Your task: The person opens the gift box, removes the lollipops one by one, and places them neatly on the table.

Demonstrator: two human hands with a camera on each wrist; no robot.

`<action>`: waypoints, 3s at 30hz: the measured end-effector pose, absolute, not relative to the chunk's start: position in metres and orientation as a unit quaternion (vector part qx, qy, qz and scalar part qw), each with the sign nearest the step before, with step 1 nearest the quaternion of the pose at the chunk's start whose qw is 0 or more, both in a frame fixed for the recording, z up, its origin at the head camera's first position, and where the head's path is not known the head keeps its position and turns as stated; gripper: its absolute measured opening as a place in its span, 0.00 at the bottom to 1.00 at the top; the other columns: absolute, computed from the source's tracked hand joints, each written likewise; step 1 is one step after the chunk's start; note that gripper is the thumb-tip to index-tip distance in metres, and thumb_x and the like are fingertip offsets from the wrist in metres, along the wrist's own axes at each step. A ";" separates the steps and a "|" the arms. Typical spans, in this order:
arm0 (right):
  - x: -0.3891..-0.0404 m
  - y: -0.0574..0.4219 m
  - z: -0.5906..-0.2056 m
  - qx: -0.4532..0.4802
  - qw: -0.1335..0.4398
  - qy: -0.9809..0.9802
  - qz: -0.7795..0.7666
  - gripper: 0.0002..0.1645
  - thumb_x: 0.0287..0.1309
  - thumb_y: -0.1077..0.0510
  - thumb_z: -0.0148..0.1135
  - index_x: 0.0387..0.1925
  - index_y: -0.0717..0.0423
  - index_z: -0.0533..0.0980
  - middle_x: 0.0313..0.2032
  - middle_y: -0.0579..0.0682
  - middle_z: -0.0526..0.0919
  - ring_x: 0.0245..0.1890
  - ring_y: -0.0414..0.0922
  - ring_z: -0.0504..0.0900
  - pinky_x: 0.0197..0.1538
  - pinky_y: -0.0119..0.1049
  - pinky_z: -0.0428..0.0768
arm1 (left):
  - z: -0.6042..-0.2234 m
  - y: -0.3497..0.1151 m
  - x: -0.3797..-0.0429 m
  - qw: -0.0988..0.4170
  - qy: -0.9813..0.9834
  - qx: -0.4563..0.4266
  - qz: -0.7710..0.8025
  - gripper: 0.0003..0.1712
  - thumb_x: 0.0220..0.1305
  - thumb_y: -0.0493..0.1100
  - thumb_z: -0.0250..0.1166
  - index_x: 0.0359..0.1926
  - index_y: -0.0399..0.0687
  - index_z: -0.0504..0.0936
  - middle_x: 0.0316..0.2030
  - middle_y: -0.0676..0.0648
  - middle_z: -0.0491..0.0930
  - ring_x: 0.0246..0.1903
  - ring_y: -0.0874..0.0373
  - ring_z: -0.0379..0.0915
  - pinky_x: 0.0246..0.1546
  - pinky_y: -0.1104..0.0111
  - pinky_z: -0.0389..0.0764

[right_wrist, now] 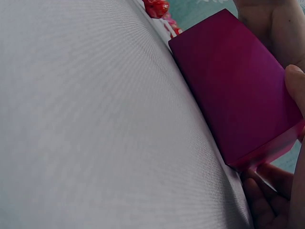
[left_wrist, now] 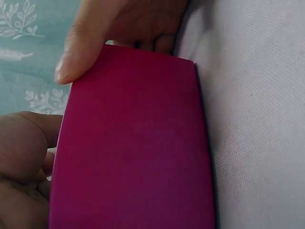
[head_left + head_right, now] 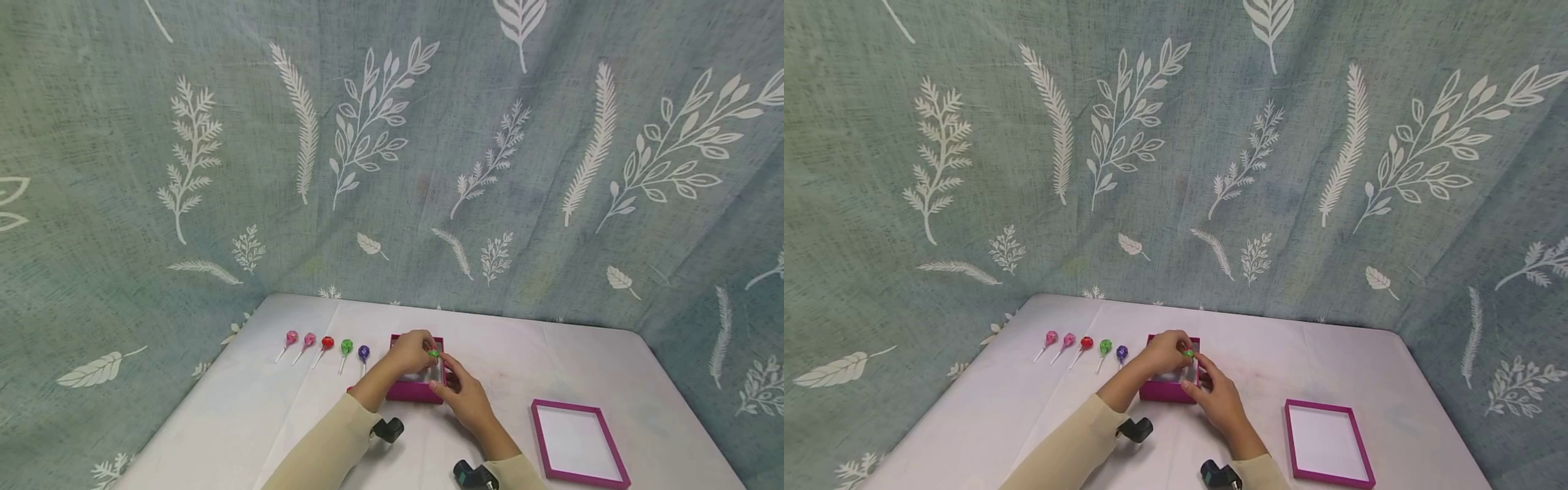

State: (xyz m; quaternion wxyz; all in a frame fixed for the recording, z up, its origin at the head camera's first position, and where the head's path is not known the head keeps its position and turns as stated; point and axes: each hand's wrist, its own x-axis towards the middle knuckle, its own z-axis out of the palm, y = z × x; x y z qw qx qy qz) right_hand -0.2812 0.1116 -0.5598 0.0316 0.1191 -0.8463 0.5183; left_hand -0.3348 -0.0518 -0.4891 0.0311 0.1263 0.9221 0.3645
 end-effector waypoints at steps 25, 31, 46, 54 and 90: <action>-0.280 0.111 -0.561 0.115 0.030 -0.839 0.531 0.41 0.57 0.41 0.67 0.70 0.40 0.64 0.61 0.59 0.74 0.54 0.54 0.78 0.51 0.51 0.78 | -0.453 -0.095 -0.310 -0.006 0.883 0.117 0.455 0.16 0.56 0.48 0.73 0.44 0.51 0.82 0.40 0.49 0.79 0.32 0.56 0.78 0.28 0.66 0.81; -0.280 0.112 -0.560 0.107 0.027 -0.843 0.527 0.41 0.57 0.40 0.67 0.70 0.37 0.64 0.61 0.58 0.74 0.55 0.53 0.78 0.53 0.51 0.77 | -0.447 -0.107 -0.301 -0.016 0.895 0.105 0.433 0.17 0.56 0.52 0.73 0.44 0.53 0.82 0.40 0.51 0.78 0.37 0.56 0.75 0.32 0.65 0.80; -0.281 0.112 -0.557 0.100 0.024 -0.846 0.523 0.42 0.55 0.38 0.68 0.70 0.37 0.65 0.62 0.57 0.73 0.56 0.54 0.77 0.56 0.52 0.74 | -0.460 -0.153 -0.286 -0.019 0.902 0.092 0.422 0.16 0.58 0.48 0.72 0.45 0.49 0.82 0.39 0.50 0.79 0.26 0.60 0.78 0.27 0.64 0.79; -0.282 0.111 -0.558 0.099 0.023 -0.845 0.525 0.42 0.55 0.39 0.68 0.70 0.37 0.65 0.62 0.58 0.73 0.57 0.54 0.76 0.56 0.53 0.74 | -0.472 -0.170 -0.281 -0.028 0.907 0.074 0.413 0.14 0.58 0.46 0.72 0.44 0.49 0.82 0.38 0.50 0.79 0.25 0.61 0.78 0.28 0.64 0.78; -0.283 0.112 -0.558 0.086 0.026 -0.851 0.518 0.42 0.55 0.40 0.68 0.70 0.36 0.64 0.65 0.56 0.71 0.57 0.54 0.76 0.57 0.54 0.73 | -0.513 -0.233 -0.256 -0.025 0.927 -0.010 0.373 0.15 0.55 0.44 0.74 0.43 0.50 0.84 0.35 0.51 0.78 0.27 0.59 0.73 0.28 0.64 0.73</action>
